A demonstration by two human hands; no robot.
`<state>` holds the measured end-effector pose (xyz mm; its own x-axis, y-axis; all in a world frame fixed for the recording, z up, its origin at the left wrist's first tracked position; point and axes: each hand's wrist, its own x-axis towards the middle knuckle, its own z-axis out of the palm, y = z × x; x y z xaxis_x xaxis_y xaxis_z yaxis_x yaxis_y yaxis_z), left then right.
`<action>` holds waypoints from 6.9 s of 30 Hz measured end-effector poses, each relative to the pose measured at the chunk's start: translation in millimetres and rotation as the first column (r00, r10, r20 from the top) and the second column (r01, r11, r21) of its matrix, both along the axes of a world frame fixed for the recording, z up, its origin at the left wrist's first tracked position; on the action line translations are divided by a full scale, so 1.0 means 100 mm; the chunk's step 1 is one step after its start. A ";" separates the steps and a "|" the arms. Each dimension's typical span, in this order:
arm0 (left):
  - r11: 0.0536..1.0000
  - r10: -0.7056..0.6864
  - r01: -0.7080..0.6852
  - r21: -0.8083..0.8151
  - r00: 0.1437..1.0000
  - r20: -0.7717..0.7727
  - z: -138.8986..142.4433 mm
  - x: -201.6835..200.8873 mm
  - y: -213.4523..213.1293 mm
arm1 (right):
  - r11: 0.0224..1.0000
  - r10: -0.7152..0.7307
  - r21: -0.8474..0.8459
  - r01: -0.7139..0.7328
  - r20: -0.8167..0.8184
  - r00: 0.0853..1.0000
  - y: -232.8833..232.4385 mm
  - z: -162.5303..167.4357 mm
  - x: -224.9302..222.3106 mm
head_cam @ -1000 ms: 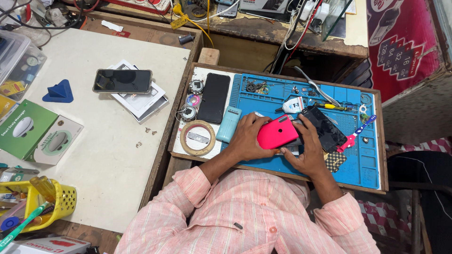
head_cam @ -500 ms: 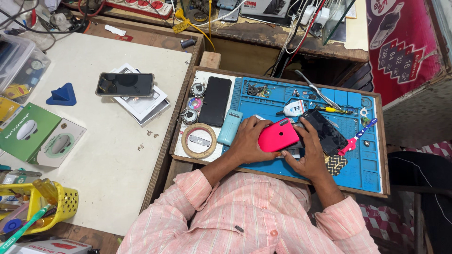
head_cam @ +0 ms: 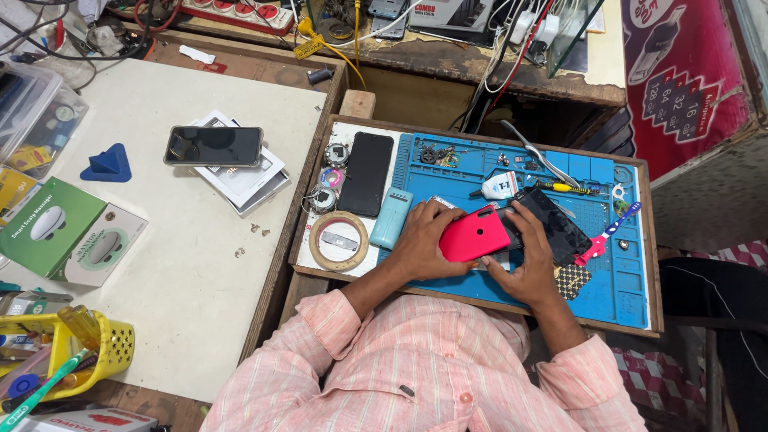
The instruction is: The person disassembles a smartphone at a repair bench, prying off the back cover and working on the internal components by hand. They then pick up a pink phone case, fit it onto a phone, and press it into place on the work mat.
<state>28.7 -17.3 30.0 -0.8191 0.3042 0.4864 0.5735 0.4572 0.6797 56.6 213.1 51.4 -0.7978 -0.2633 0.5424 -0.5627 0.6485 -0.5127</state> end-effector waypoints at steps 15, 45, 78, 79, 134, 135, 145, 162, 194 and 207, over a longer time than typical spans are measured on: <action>0.999 -0.027 0.026 -0.020 0.999 -0.046 -0.05 -0.02 0.02 | 0.999 -0.005 0.036 0.005 -0.011 1.000 -0.03 0.00 0.00; 1.000 -0.020 0.020 -0.024 0.999 -0.026 -0.06 -0.01 0.02 | 0.999 0.011 0.046 -0.010 -0.028 1.000 -0.03 0.00 -0.01; 0.999 -0.008 0.007 -0.031 0.999 -0.036 -0.08 -0.02 0.05 | 0.998 -0.002 0.058 0.004 -0.039 0.999 0.02 -0.01 -0.02; 1.000 -0.009 0.008 -0.030 0.999 -0.037 -0.09 -0.02 0.06 | 0.998 -0.002 0.056 0.004 -0.039 0.999 0.02 -0.02 -0.01; 1.000 -0.014 0.013 -0.012 0.999 -0.034 -0.07 0.03 0.05 | 0.998 -0.005 0.061 0.005 -0.003 1.000 0.02 -0.05 0.01; 1.000 -0.013 0.012 -0.011 0.999 -0.037 -0.07 0.03 0.05 | 0.998 -0.006 0.064 0.006 -0.004 1.000 0.02 -0.05 0.01; 1.000 -0.008 0.008 -0.009 0.999 -0.031 -0.06 0.03 0.05 | 0.998 0.007 0.058 -0.007 0.008 1.000 0.01 -0.03 0.01; 1.000 -0.001 0.000 -0.023 0.999 -0.040 -0.09 0.03 0.06 | 0.998 0.002 0.060 -0.002 0.001 1.000 0.01 -0.02 0.02; 1.000 -0.015 0.014 -0.026 0.998 -0.055 -0.10 -0.01 0.06 | 0.998 -0.004 0.069 0.006 -0.017 1.000 0.01 -0.02 0.01; 1.000 -0.013 0.011 -0.025 0.998 -0.064 -0.08 0.00 0.04 | 0.998 -0.004 0.067 0.006 -0.021 1.000 -0.01 -0.01 0.02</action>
<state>28.5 -13.1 21.6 -0.7824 0.3265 0.5303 0.6213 0.4662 0.6297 58.9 211.8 50.8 -0.7876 -0.2959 0.5406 -0.5698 0.6837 -0.4560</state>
